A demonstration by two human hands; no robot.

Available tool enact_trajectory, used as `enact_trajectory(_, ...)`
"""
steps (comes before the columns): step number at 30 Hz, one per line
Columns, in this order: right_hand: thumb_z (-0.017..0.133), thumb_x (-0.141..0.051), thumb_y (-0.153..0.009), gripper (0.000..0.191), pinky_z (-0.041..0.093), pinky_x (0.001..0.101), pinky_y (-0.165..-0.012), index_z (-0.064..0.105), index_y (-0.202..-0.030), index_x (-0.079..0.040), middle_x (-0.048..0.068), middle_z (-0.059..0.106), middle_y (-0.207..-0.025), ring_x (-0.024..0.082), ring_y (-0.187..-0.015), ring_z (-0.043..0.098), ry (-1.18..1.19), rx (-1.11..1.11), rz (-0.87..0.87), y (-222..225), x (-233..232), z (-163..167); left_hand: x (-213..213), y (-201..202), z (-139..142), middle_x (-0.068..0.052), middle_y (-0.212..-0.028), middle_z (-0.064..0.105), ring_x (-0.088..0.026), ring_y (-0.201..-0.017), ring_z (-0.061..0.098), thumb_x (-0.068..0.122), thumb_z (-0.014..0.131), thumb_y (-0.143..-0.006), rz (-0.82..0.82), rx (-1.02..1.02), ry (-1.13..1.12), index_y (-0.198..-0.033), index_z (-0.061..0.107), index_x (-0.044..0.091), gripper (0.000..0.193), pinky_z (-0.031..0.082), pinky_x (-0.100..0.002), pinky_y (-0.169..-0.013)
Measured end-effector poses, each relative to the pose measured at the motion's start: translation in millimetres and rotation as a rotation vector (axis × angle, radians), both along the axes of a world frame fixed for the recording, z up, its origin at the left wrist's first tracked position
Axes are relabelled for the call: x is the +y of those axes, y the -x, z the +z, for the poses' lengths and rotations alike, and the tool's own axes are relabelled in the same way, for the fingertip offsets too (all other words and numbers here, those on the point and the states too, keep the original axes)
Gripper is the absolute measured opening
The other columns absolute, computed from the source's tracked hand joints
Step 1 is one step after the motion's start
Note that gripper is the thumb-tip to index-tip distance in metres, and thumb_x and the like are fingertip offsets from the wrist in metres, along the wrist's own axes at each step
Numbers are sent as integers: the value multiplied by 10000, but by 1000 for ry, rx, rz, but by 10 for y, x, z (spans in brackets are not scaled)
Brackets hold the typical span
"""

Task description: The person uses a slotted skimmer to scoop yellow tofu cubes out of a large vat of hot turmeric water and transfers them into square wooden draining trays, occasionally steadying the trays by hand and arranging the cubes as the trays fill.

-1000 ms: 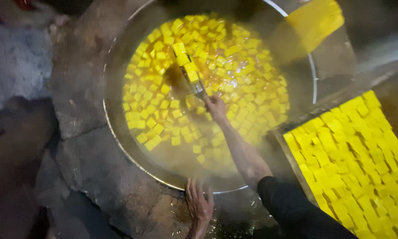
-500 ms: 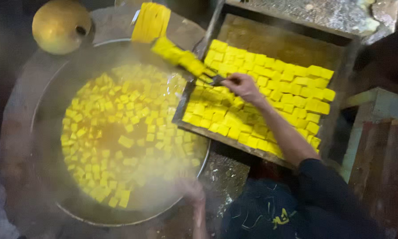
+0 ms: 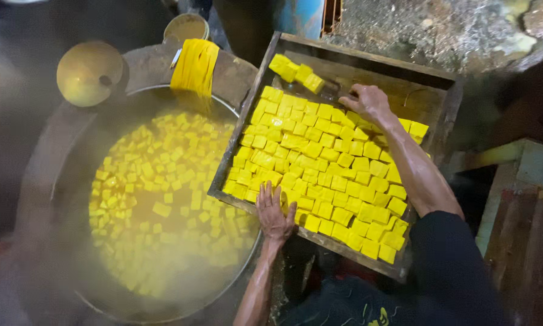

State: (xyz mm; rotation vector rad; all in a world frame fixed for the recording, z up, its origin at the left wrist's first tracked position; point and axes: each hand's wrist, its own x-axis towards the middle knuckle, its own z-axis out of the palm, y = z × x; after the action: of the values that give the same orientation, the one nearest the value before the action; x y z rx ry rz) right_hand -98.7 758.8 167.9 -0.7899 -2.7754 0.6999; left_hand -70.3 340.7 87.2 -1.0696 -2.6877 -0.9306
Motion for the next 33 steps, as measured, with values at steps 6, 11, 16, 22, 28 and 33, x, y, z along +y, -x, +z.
enact_trajectory(6,749,-357,-917,326,538,490,-668,650,-1035,-70,137,696,-962,355,-825,693,-283,131,90,-64,-219,-261,-3,30,-32,-233,-1587,382,-451,-1504,296,467,681,-914,38,16,24,-1407,533,37,671,248,-584,-1208)
enact_trajectory(11,724,-263,-978,226,557,394,-629,618,-1024,-69,117,636,-910,272,-780,685,-410,101,258,-174,-376,-293,26,22,-13,-225,-1554,413,-452,-1484,314,464,700,-885,60,27,-17,-1377,566,47,659,264,-580,-1197)
enact_trajectory(16,735,-251,-938,206,556,422,-652,606,-985,-98,97,635,-932,288,-817,685,-496,199,181,-182,-451,-278,23,54,32,-233,-1549,411,-455,-1480,323,456,701,-898,75,-2,-26,-1379,556,43,650,265,-583,-1198)
enact_trajectory(22,688,-216,-993,158,562,414,-674,644,-1028,-68,114,678,-963,275,-830,685,-433,395,155,-149,-608,-150,-140,137,91,-228,-1602,394,-454,-1526,305,393,651,-967,89,-6,-137,-1428,528,40,593,259,-564,-1256)
enact_trajectory(28,661,-203,-1130,172,570,341,-667,608,-1129,-40,93,676,-949,170,-757,651,638,711,226,167,-1885,86,-1908,624,-53,-190,-1627,386,-384,-1531,365,401,551,-1018,925,-300,-554,-1523,437,52,625,298,-490,-1276)
enact_trajectory(33,695,-248,-1011,180,469,279,-631,619,-951,-96,-24,585,-833,100,-747,549,1047,236,279,306,-3877,-471,-3487,438,-104,-161,-1660,340,-358,-1559,294,355,554,-1035,1399,-298,-77,-1565,368,38,645,264,-529,-1266)
